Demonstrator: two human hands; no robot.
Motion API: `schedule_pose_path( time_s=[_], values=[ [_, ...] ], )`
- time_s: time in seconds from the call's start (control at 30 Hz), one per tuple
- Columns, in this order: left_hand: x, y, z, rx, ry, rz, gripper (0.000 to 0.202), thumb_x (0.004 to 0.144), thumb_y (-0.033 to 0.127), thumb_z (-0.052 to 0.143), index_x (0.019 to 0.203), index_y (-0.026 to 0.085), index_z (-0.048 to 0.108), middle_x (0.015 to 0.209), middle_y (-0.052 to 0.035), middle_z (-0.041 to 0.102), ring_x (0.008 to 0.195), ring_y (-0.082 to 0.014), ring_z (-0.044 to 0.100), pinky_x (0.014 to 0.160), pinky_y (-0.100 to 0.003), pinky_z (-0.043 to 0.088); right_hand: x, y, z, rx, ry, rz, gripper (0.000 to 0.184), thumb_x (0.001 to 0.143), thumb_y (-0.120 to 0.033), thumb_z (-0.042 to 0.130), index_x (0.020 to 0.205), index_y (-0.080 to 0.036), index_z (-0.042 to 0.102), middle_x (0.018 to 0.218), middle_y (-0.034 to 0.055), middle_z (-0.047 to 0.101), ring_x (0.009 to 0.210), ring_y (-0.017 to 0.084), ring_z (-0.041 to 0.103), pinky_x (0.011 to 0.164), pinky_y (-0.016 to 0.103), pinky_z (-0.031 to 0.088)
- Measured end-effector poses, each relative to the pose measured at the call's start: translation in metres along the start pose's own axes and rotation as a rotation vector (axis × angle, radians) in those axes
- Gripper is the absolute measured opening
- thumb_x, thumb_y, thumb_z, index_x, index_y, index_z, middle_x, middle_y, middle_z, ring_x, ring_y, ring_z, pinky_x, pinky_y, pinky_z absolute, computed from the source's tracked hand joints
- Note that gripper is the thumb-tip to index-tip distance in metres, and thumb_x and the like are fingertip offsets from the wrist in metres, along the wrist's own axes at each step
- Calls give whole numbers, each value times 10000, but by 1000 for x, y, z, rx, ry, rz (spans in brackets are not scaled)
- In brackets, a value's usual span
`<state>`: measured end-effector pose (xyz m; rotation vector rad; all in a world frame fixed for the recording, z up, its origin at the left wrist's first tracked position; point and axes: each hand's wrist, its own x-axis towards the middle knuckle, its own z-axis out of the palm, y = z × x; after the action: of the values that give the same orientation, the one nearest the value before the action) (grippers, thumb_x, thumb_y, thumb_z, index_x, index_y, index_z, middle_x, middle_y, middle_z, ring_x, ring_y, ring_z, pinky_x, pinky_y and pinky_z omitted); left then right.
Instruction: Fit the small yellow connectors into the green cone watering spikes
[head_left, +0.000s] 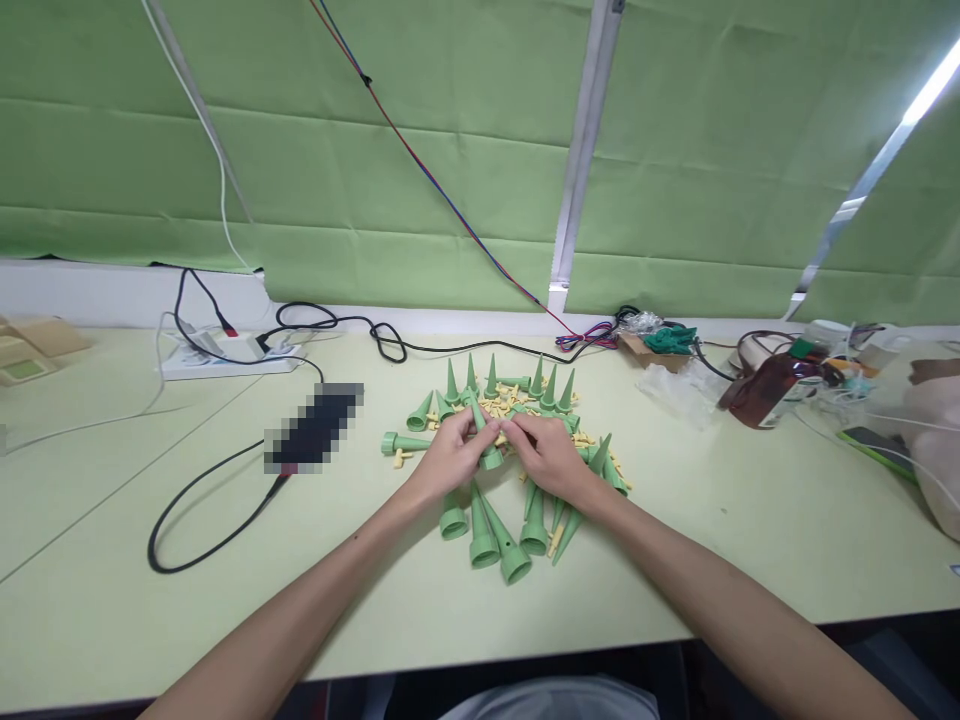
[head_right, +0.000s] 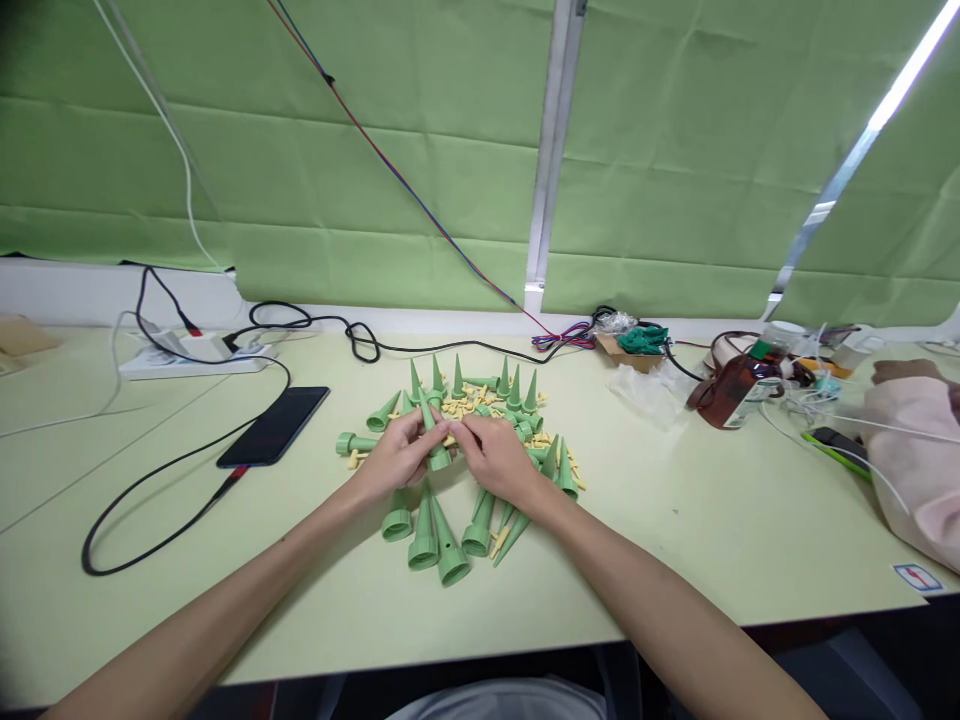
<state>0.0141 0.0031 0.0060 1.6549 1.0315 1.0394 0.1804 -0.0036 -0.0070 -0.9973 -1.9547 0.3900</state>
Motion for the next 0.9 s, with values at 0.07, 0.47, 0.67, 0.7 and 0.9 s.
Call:
schedule_pose_path(
  time_s=[0.07, 0.47, 0.67, 0.7, 0.9],
  values=[
    [-1, 2, 0, 0, -9, -6, 354, 839, 510, 583, 747, 186, 472, 509, 82, 348, 387, -64, 327, 378, -210, 225, 0, 1, 0, -12, -5, 21, 388, 993, -308, 408, 622, -194, 394, 573, -32, 469, 527, 107, 396, 550, 247, 294],
    [-3, 4, 2, -35, -30, 9, 327, 823, 478, 611, 739, 177, 516, 518, 67, 361, 398, -64, 311, 377, -203, 226, 0, 0, 1, -9, -15, 67, 517, 997, -432, 392, 538, -197, 425, 500, -26, 459, 475, 116, 384, 528, 270, 277],
    [-3, 4, 2, -19, -48, 21, 314, 829, 479, 602, 796, 168, 569, 550, 50, 422, 424, -74, 339, 396, -210, 251, -1, 4, 3, -31, -6, 84, 563, 1001, -471, 342, 508, -204, 295, 443, -39, 320, 426, 107, 294, 491, 289, 210],
    [-3, 4, 2, -16, -47, 23, 319, 829, 483, 603, 785, 170, 562, 547, 53, 411, 426, -76, 342, 399, -212, 254, -1, 4, 4, -37, -3, 97, 568, 1002, -475, 336, 507, -205, 269, 439, -40, 297, 421, 106, 283, 489, 293, 197],
    [-3, 5, 2, -1, -58, 22, 346, 834, 508, 594, 768, 174, 533, 547, 67, 380, 410, -67, 327, 403, -221, 252, -2, 2, 3, -37, 26, 148, 556, 1022, -447, 287, 520, -211, 311, 456, -31, 349, 435, 118, 339, 503, 294, 237]
  ],
)
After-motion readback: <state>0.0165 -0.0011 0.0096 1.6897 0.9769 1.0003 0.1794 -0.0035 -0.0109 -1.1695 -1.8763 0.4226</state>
